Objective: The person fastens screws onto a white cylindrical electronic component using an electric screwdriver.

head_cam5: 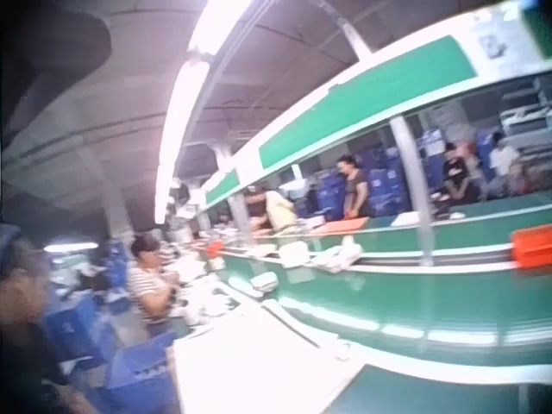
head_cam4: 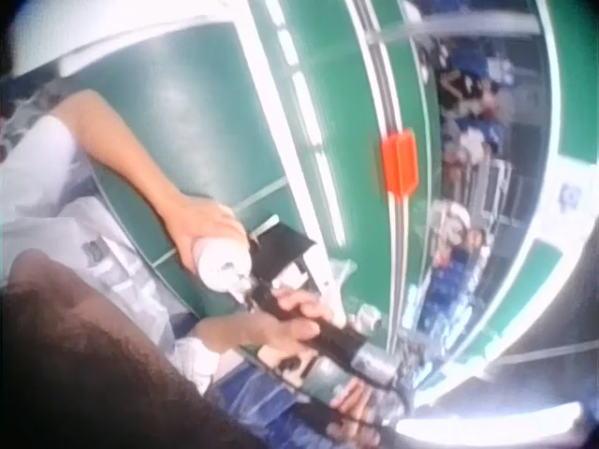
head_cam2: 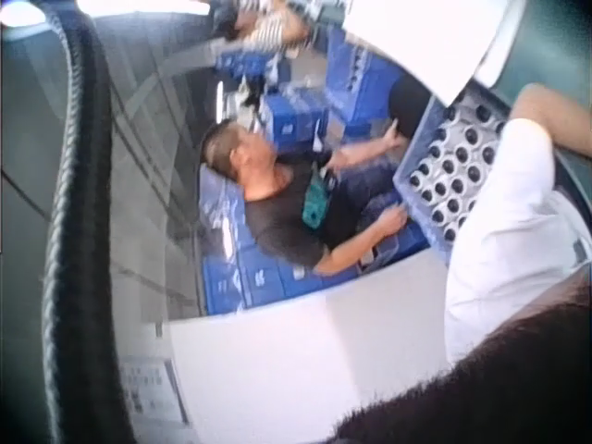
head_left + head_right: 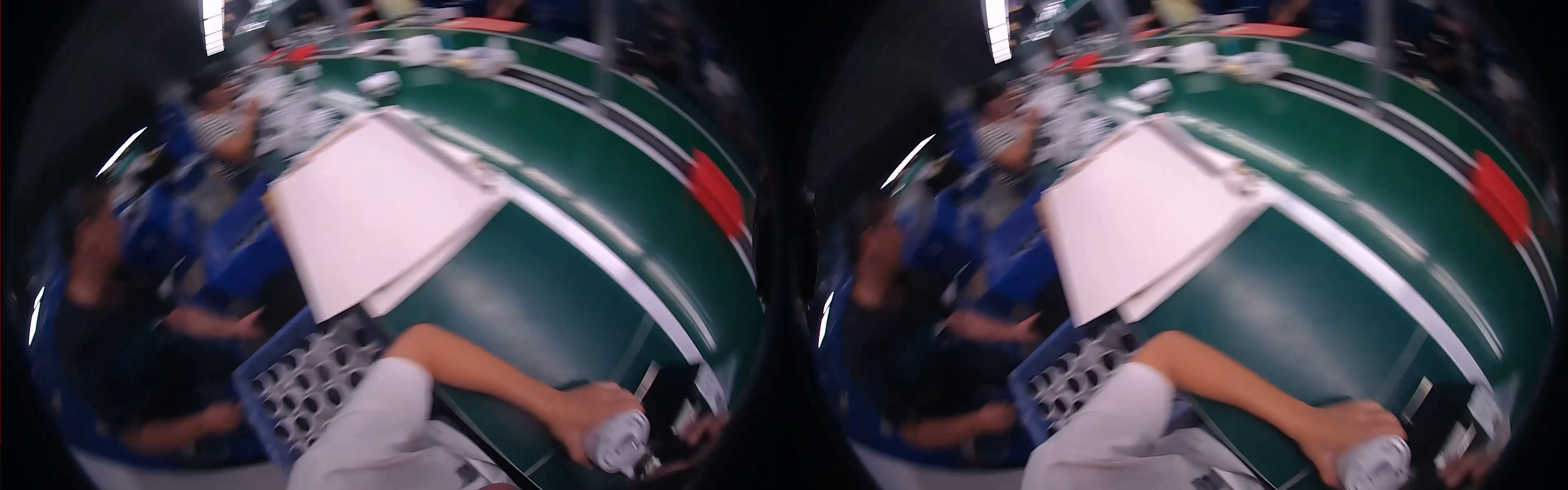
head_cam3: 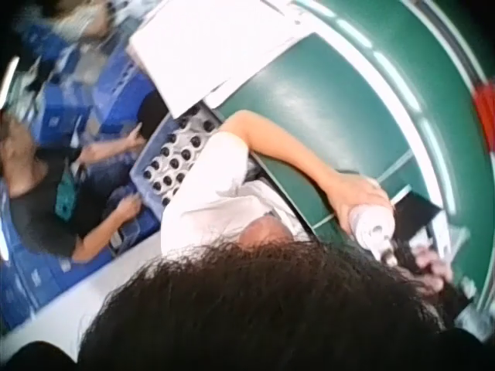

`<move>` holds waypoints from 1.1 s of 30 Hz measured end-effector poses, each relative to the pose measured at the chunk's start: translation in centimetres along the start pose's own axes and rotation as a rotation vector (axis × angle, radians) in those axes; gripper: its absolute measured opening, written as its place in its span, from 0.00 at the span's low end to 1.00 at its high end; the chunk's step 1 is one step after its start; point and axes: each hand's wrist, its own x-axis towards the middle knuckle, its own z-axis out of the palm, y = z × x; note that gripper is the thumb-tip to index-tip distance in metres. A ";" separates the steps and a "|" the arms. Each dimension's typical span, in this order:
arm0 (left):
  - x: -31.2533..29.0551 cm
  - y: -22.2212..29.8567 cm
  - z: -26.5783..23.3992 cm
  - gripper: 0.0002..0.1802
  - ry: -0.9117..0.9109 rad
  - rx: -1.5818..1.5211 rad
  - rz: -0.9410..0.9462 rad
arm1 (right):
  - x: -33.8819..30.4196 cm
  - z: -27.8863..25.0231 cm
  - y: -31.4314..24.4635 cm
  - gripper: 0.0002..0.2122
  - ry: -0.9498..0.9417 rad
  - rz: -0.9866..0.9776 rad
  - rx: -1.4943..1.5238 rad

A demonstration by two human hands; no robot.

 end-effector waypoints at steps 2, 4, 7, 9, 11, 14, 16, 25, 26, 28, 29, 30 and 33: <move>-0.3 -0.5 -0.6 0.53 -0.041 -0.041 -0.104 | -0.9 -1.3 1.8 0.14 0.026 0.088 0.156; -0.8 -0.2 -1.9 0.55 -0.151 -0.009 -0.171 | -0.8 -0.7 1.6 0.16 -0.059 0.033 0.017; -1.3 1.4 -3.5 0.51 -0.188 0.041 -0.270 | -1.2 -1.4 2.4 0.26 -0.270 -0.074 -0.327; -0.5 1.0 -2.5 0.50 -0.199 0.087 -0.270 | -1.0 0.4 1.2 0.33 -0.038 -0.060 -0.225; 0.6 2.0 -1.8 0.49 -0.158 0.052 -0.247 | -1.2 -0.7 0.4 0.38 -0.081 -0.080 -0.284; 0.5 1.9 -1.6 0.48 -0.188 0.017 -0.236 | -1.1 0.7 -0.7 0.16 0.035 -0.057 -0.136; 0.1 1.6 -1.6 0.46 -0.190 0.019 -0.269 | -1.1 1.2 -0.9 0.08 0.038 -0.017 -0.139; -0.2 0.9 -1.5 0.43 -0.123 0.015 -0.245 | -1.0 -0.3 0.5 0.38 -0.075 -0.049 -0.290; 0.0 1.8 -1.6 0.43 -0.111 0.033 -0.225 | -1.1 -0.6 0.3 0.38 -0.087 -0.075 -0.280; 0.2 0.9 -1.3 0.45 -0.152 -0.016 -0.253 | -0.8 0.3 0.2 0.39 -0.010 -0.072 -0.249; -0.2 1.3 -2.4 0.48 -0.137 0.040 -0.216 | -0.6 1.4 0.1 0.40 0.004 -0.071 -0.226; -0.2 1.7 -2.3 0.51 -0.151 0.021 -0.194 | -0.6 1.9 -0.7 0.40 0.028 -0.064 -0.247; 0.0 0.7 -2.1 0.54 -0.134 0.008 -0.149 | -0.5 1.2 0.1 0.39 0.007 -0.086 -0.179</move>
